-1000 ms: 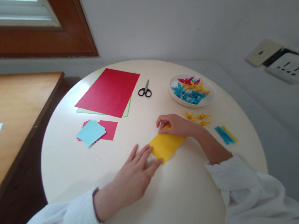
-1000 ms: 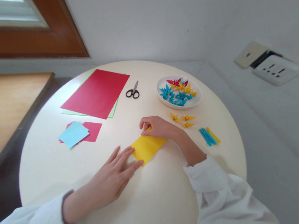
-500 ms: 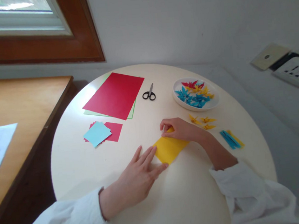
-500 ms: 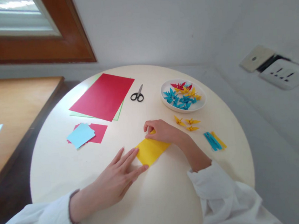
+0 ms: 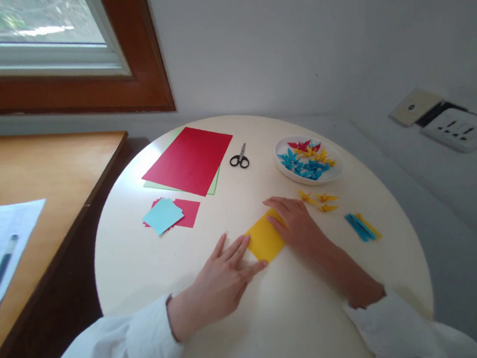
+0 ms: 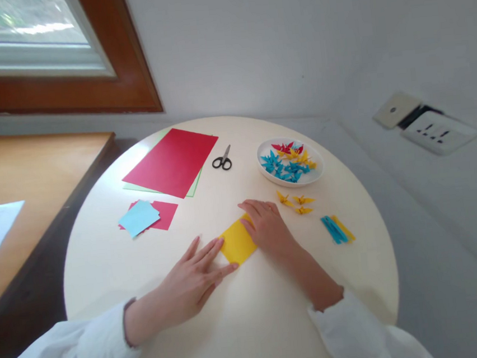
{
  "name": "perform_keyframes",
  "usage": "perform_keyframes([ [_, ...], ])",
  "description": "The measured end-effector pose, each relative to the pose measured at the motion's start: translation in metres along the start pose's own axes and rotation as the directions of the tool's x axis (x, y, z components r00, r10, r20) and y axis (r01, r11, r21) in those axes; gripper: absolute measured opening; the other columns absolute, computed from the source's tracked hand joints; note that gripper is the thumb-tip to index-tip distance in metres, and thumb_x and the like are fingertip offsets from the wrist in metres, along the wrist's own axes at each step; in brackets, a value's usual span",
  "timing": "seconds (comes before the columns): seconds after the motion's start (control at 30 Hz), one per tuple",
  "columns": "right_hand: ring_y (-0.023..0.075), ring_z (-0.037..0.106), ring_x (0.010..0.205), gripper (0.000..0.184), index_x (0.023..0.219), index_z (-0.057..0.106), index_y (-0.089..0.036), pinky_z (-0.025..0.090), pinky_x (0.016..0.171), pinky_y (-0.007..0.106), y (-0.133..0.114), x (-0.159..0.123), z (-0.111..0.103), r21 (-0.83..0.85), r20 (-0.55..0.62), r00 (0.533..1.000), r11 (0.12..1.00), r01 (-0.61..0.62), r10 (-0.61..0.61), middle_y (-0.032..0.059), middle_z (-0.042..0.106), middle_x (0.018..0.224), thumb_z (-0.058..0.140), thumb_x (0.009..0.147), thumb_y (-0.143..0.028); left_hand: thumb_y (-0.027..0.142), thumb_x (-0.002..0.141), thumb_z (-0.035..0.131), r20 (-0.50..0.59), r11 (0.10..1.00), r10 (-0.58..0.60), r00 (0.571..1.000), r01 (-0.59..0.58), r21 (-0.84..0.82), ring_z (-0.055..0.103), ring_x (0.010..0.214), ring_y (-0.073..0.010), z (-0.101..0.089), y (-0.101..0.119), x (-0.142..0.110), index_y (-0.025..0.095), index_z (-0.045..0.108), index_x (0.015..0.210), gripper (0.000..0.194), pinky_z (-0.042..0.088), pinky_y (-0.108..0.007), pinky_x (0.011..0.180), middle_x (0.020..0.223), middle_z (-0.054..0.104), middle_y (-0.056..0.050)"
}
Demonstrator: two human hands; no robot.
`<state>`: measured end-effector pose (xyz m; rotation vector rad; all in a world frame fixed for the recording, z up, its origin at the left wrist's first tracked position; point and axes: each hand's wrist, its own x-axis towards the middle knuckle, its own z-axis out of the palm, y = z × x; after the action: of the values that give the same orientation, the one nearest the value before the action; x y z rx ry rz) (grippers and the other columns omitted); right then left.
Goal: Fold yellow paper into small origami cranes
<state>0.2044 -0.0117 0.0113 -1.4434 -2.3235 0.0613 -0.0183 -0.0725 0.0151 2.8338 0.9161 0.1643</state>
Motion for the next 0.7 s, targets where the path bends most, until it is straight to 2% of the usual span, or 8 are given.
perform_keyframes([
  [0.17,0.0228,0.061,0.098,0.034,0.112,0.058,-0.014,0.049,0.084,0.042,-0.032,-0.045,0.005,0.061,-0.071,0.989,0.989,0.134,-0.129,0.0134,0.066,0.106,0.034,0.089,-0.015,0.025,0.09,0.038,-0.016,0.999,-0.01,1.0,0.011,0.042,0.028,0.134,-0.0246,0.002,0.002,0.0,0.03,0.033,0.136,0.047,0.019,-0.054,0.105,0.138,0.04,-0.017],
  [0.27,0.0217,0.063,0.097,0.038,0.117,0.057,-0.018,0.053,0.083,0.041,-0.049,-0.072,0.01,0.106,-0.118,0.986,0.986,0.132,-0.119,0.0119,0.067,0.104,0.035,0.087,-0.012,0.026,0.088,0.041,-0.042,0.996,-0.017,0.999,0.021,0.086,0.027,0.134,-0.0254,0.005,0.003,0.0,0.028,0.029,0.138,0.051,0.017,-0.054,0.106,0.14,0.038,-0.017],
  [0.33,0.0218,0.061,0.102,0.041,0.122,0.053,-0.018,0.054,0.085,0.041,-0.057,-0.084,0.014,0.122,-0.157,0.984,0.987,0.104,-0.084,0.0128,0.065,0.111,0.033,0.087,-0.01,0.027,0.088,0.043,-0.056,0.994,-0.024,0.998,0.03,0.107,0.026,0.134,-0.0252,0.007,0.005,-0.001,0.026,0.027,0.139,0.054,0.016,-0.054,0.106,0.14,0.038,-0.017],
  [0.37,0.0227,0.059,0.106,0.042,0.124,0.052,-0.016,0.053,0.087,0.042,-0.059,-0.087,0.016,0.124,-0.171,0.983,0.988,0.092,-0.07,0.0138,0.063,0.115,0.033,0.087,-0.011,0.027,0.087,0.043,-0.061,0.993,-0.028,0.998,0.035,0.113,0.026,0.134,-0.025,0.008,0.006,-0.001,0.026,0.027,0.139,0.054,0.016,-0.053,0.106,0.14,0.038,-0.017],
  [0.47,0.0227,0.056,0.112,0.042,0.127,0.049,-0.015,0.052,0.091,0.043,-0.063,-0.09,0.017,0.123,-0.112,0.991,0.989,0.087,-0.074,0.0139,0.061,0.12,0.035,0.087,-0.012,0.026,0.087,0.043,-0.083,0.992,-0.038,0.996,0.048,0.117,0.027,0.134,-0.0251,0.009,0.007,-0.002,0.026,0.028,0.139,0.054,0.018,-0.053,0.106,0.14,0.039,-0.017],
  [0.7,0.0227,0.059,0.109,0.039,0.117,0.058,-0.016,0.052,0.09,0.043,-0.064,-0.084,0.014,0.075,-0.091,0.993,0.994,0.084,-0.077,0.0127,0.063,0.116,0.036,0.086,-0.011,0.023,0.092,0.033,-0.16,0.994,-0.107,0.981,0.101,-0.047,0.044,0.124,-0.0192,0.015,0.0,-0.007,0.02,0.047,0.127,0.038,0.024,-0.049,0.107,0.131,0.052,-0.01],
])
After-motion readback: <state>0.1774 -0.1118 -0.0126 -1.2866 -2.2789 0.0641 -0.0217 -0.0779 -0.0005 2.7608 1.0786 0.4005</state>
